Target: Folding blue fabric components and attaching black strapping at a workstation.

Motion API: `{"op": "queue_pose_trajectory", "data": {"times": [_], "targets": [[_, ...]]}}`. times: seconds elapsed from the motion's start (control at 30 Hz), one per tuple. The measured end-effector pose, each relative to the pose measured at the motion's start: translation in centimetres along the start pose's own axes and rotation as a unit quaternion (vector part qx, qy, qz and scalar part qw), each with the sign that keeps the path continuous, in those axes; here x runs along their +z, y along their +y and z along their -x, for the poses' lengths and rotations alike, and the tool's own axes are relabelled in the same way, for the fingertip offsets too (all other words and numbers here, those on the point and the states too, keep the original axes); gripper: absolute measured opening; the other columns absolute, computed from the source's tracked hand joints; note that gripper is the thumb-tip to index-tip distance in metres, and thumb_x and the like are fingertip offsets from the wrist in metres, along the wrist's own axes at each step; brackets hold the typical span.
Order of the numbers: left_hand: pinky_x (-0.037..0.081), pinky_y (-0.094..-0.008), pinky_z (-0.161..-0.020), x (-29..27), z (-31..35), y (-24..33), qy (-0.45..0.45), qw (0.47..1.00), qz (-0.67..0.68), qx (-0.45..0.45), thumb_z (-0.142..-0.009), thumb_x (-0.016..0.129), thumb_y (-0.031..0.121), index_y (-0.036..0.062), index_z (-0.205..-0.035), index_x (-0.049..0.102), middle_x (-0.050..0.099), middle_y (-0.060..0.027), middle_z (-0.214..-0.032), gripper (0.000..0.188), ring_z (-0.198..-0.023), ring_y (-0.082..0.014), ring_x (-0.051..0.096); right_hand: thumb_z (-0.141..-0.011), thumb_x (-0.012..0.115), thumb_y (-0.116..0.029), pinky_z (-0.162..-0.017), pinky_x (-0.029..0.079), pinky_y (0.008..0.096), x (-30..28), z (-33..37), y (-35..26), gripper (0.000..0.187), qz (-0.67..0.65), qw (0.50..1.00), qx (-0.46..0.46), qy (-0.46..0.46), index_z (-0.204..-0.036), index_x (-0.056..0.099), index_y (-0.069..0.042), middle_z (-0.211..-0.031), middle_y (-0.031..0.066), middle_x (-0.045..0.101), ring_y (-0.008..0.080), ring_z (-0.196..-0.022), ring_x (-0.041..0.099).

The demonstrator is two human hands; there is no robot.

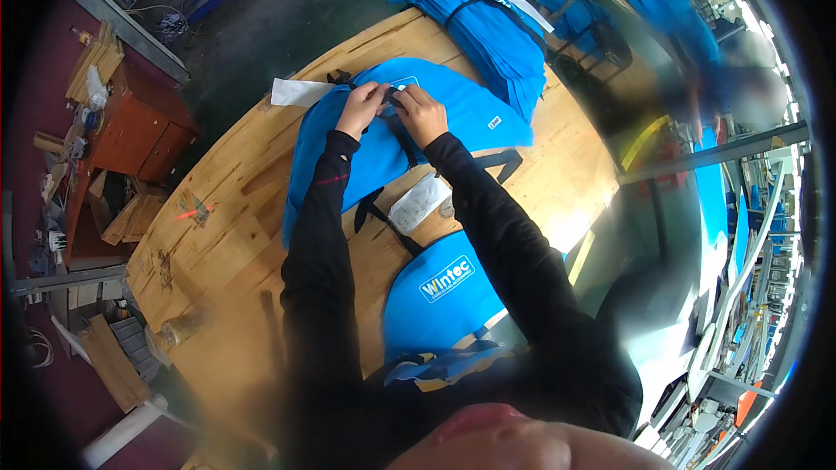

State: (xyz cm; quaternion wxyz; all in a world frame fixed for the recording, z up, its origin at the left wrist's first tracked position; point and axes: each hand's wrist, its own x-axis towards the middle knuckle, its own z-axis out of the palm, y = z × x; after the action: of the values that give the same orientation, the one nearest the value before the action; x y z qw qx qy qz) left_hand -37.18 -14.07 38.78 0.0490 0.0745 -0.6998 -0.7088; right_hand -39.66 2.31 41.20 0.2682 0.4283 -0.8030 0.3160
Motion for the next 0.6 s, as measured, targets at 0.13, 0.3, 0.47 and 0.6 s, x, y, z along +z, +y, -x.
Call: {"op": "queue_pose_trajectory", "data": {"times": [0.13, 0.3, 0.47, 0.6], "targets": [[0.045, -0.0328, -0.057, -0.7, 0.2, -0.7, 0.136, 0.961, -0.206, 0.121, -0.096, 0.062, 0.023, 0.0027, -0.088, 0.062, 0.062, -0.0110, -0.068, 0.022, -0.058, -0.0211, 0.059, -0.071, 0.074, -0.011, -0.075, 0.046, 0.0356, -1.1, 1.7, -0.3, 0.023, 0.062, 0.994, -0.087, 0.024, -0.093, 0.065, -0.014, -0.089, 0.0013, 0.061, 0.0199, -0.089, 0.060], [0.045, -0.0516, -0.064, -4.8, 0.1, -0.9, 0.246, 0.878, -0.357, 0.202, -0.098, 0.054, 0.030, 0.0050, -0.089, 0.063, 0.065, -0.0219, -0.082, 0.028, -0.079, -0.0441, 0.061, -0.071, 0.073, -0.012, -0.080, 0.043, 0.0357, -4.0, 7.7, -0.2, 0.023, 0.079, 0.986, -0.134, -0.064, -0.093, 0.066, -0.015, -0.090, -0.0002, 0.062, 0.0192, -0.088, 0.059], [0.048, -0.0523, -0.070, -9.7, -1.0, -3.9, 0.257, 0.843, -0.458, 0.115, -0.099, 0.050, 0.039, 0.0108, -0.092, 0.066, 0.068, -0.0184, -0.087, 0.033, -0.086, -0.0428, 0.063, -0.078, 0.069, -0.012, -0.082, 0.043, 0.0365, -6.8, 12.1, 0.2, 0.015, 0.031, 0.987, -0.121, -0.101, -0.092, 0.065, -0.014, -0.092, -0.0005, 0.063, 0.0193, -0.090, 0.059], [0.049, -0.0504, -0.075, -10.7, -1.5, -5.3, 0.240, 0.845, -0.465, 0.108, -0.098, 0.050, 0.043, 0.0151, -0.099, 0.068, 0.069, -0.0143, -0.093, 0.034, -0.092, -0.0401, 0.064, -0.080, 0.067, -0.011, -0.090, 0.042, 0.0362, -7.2, 11.4, -0.8, 0.027, 0.046, 0.967, -0.062, -0.244, -0.106, 0.064, -0.016, -0.108, -0.0004, 0.063, 0.0193, -0.105, 0.057]]}}
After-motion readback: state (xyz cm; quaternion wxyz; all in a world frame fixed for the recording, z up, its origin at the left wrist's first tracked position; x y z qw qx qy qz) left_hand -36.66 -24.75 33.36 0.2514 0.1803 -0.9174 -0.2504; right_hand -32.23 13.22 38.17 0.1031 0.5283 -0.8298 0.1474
